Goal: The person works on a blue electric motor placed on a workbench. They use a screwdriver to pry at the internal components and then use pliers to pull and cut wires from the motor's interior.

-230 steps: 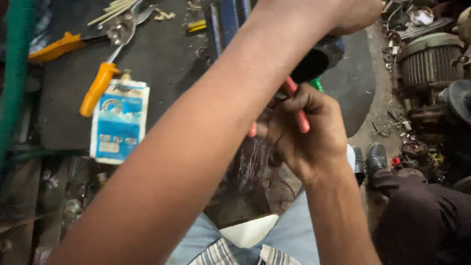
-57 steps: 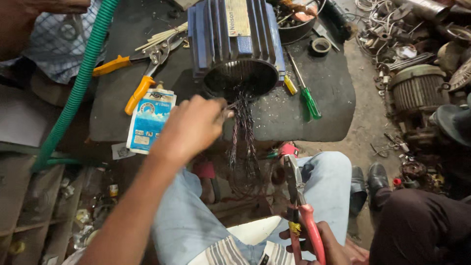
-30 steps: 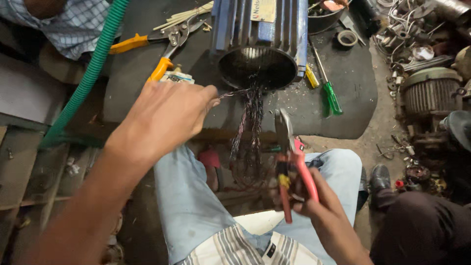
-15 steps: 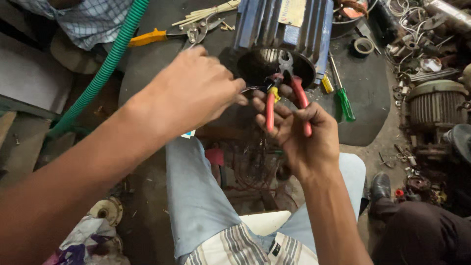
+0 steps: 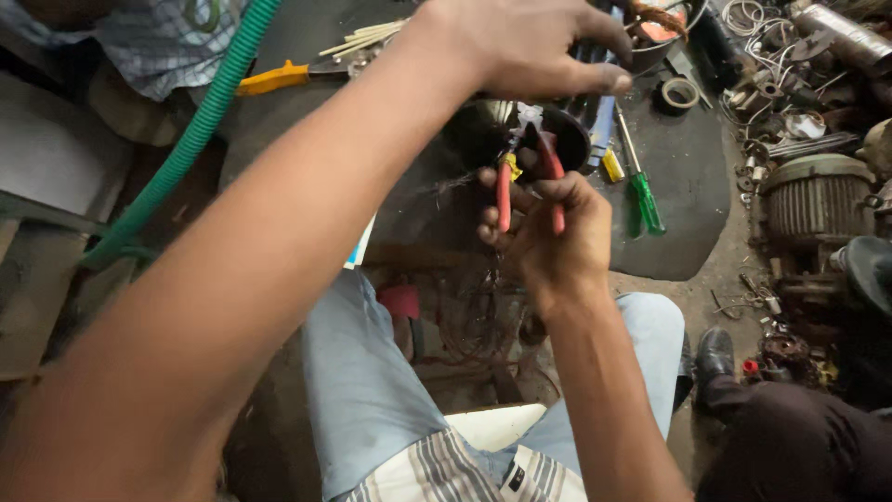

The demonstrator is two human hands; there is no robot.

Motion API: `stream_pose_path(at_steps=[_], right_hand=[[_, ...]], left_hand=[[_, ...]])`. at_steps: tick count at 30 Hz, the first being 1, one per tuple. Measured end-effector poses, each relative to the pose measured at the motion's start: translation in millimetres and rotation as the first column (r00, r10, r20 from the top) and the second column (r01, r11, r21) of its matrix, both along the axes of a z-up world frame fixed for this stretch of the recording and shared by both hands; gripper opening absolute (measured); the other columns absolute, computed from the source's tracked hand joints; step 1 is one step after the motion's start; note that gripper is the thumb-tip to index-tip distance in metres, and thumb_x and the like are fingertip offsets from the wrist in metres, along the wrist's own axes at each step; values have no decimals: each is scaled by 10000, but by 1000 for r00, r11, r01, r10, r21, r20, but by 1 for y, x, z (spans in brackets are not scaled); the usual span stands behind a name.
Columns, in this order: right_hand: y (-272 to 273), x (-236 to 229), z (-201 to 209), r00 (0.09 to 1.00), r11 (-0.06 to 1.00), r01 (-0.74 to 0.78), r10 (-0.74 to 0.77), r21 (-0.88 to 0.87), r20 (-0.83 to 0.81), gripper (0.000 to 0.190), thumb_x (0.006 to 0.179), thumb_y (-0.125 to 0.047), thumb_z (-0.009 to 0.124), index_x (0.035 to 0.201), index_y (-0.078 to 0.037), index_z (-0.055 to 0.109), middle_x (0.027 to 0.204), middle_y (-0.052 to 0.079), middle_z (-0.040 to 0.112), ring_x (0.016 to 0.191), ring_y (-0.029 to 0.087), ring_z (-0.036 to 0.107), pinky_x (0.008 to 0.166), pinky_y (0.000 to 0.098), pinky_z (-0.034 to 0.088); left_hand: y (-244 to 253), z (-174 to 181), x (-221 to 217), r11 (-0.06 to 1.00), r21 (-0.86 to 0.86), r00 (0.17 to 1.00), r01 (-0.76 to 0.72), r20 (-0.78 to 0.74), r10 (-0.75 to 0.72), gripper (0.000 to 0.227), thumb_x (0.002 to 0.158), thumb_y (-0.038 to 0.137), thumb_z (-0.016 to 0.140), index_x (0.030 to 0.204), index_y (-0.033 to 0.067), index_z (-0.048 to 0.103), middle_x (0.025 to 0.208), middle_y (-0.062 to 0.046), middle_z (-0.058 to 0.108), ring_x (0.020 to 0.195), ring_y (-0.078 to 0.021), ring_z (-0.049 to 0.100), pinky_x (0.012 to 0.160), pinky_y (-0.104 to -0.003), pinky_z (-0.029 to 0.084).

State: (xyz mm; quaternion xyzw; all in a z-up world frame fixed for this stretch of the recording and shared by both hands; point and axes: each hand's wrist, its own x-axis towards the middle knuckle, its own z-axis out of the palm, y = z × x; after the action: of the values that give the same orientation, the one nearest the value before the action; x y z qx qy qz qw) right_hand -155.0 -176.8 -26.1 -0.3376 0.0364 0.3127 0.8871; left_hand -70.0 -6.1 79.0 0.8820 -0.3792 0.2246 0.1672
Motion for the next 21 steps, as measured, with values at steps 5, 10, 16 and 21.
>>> stream_pose_path(at_steps=[5, 10, 16, 21], right_hand=[[-4, 6, -9, 999, 1000, 19, -19, -19, 29, 352, 850, -127, 521, 1200, -105, 488, 917, 119, 641, 590, 238, 525, 600, 425, 456], [-12, 10, -13, 990, 941, 41, 7, -337, 140, 602, 799, -106, 473, 1394, -198, 484, 830, 96, 617, 513, 198, 490, 478, 357, 403], [-33, -6, -13, 701, 453, 352, 453, -819, 552, 487, 926, -132, 554, 1394, -77, 434, 903, 228, 602, 775, 373, 549, 712, 457, 477], [-49, -13, -10, 589, 276, 461, 615, -843, 524, 478, 905, -180, 590, 1343, -66, 438, 926, 274, 616, 876, 477, 575, 776, 531, 441]], left_hand=[[-13, -23, 26, 976, 7, 939, -216, -274, 210, 436, 903, 507, 668, 1222, 216, 731, 1050, -126, 745, 931, -329, 711, 821, -454, 537], [-22, -27, 26, 951, 7, 926, -308, -225, 301, 371, 881, 455, 667, 1179, 254, 757, 1011, -123, 751, 906, -327, 713, 810, -459, 541], [-28, -22, 29, 938, 42, 899, -343, -277, 341, 397, 900, 494, 657, 1183, 228, 737, 999, -147, 742, 865, -332, 717, 782, -470, 550], [-24, -22, 24, 938, 11, 896, -346, -294, 334, 401, 889, 499, 656, 1194, 252, 736, 1005, -147, 742, 853, -342, 717, 762, -483, 551]])
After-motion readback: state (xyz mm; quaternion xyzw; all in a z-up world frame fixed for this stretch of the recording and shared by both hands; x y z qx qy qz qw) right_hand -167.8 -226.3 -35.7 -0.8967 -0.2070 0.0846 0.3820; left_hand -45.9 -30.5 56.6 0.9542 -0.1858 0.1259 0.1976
